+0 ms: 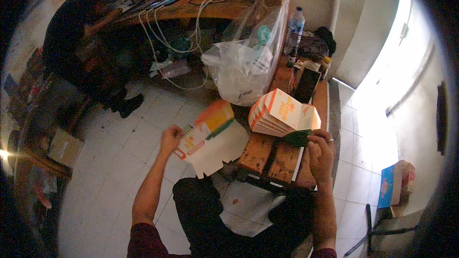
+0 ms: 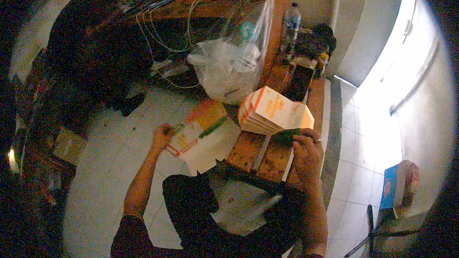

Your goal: The person assembles flat-packed cardboard boxes by folding and interlocking tabs. They handle each box one at a time, folding sides and locking flaps to form a finished box, then stacking completed units on the table.

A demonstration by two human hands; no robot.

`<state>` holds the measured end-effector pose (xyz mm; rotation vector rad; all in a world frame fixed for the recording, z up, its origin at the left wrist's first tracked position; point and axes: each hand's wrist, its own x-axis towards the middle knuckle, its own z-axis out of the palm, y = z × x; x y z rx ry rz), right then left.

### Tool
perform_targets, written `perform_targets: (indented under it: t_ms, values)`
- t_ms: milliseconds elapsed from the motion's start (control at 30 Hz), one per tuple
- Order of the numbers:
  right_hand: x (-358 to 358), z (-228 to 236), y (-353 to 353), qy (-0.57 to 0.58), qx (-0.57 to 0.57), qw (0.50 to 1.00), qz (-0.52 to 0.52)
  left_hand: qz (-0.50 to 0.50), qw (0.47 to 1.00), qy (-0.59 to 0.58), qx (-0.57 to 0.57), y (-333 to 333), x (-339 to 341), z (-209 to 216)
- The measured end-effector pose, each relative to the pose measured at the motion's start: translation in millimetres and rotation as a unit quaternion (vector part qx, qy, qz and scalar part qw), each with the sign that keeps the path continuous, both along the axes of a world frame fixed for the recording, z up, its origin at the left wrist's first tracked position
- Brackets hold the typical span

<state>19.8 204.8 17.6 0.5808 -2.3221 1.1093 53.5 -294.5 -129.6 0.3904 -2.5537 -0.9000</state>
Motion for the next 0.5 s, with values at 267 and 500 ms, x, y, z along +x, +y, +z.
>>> perform_targets:
  t_ms: [267,500]
  values:
    - [15.1,31.5,-33.5,-0.058,0.006,0.992,0.112,0.053,0.958,0.157,0.234,11.5,90.3,187.9]
    - [10.0,91.1,-89.8,0.117,0.071,0.962,0.235,-0.127,0.930,0.179,0.293,168.4,84.8,246.0]
